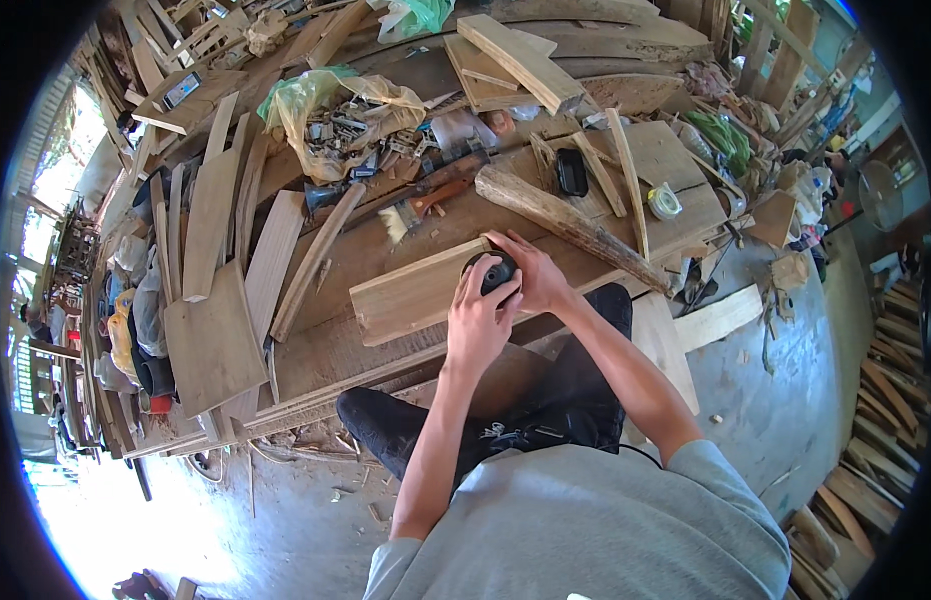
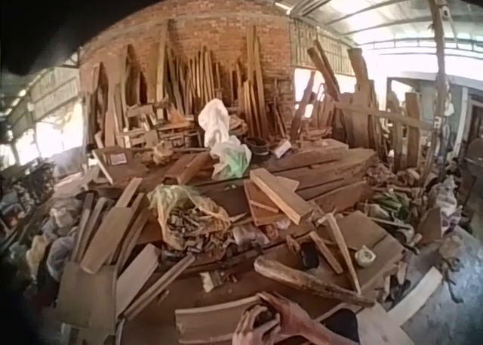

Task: The recorder measures, chisels, sands, and brushes a piece of wood in a workshop.

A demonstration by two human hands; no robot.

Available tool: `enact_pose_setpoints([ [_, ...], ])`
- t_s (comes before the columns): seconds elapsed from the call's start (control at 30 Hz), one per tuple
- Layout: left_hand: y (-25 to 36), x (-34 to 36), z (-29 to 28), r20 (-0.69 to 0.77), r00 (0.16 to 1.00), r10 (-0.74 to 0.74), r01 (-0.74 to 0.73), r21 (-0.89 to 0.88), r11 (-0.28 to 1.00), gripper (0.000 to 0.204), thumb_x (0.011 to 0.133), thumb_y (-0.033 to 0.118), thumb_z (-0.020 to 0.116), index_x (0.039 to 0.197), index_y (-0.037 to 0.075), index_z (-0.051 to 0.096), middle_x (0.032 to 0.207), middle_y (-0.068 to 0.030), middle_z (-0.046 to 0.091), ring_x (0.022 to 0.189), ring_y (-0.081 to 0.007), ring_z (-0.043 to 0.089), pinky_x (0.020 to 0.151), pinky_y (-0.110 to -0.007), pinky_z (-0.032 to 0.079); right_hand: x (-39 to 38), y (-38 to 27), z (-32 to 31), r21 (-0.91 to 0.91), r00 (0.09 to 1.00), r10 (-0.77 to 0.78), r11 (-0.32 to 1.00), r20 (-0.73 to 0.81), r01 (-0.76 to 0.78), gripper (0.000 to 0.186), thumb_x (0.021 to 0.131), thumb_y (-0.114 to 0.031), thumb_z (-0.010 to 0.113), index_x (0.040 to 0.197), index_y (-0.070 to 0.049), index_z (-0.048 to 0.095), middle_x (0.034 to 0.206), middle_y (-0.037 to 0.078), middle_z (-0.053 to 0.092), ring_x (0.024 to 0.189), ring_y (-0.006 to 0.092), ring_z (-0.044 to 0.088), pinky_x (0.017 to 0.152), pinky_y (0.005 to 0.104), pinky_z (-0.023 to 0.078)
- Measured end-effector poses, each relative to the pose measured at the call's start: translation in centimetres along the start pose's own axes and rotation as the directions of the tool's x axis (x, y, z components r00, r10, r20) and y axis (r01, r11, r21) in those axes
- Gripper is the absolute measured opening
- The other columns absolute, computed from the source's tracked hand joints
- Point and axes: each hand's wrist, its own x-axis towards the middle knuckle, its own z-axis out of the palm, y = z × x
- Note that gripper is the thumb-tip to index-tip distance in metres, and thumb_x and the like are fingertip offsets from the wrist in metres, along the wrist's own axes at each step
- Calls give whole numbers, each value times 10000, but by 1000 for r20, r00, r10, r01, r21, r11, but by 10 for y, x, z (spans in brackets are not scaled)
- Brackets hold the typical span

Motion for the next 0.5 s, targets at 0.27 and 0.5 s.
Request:
enact_pose_setpoints([
  [0.27,-54,-9,-69,-306,912,-272,327,143,934,214,938,169,829,1129,73,839,1400,-157,675,1262,-376,683,1065,-474,569,-1,-11,-2,-115,997,79,990,10,-77,1312,622,-701,957,1617,-22,437,1627,231,523,1535,483,445,1268,522,412],
  [0.5,-17,4,-14,129,991,-18,27,-63,998,252,911,121,822,1163,111,834,1387,-145,659,1268,-382,661,1079,-464,551,2,-7,-2,-102,997,71,992,17,-69,1309,622,-699,956,1611,-14,440,1641,233,507,1540,485,437,1280,516,396],
])
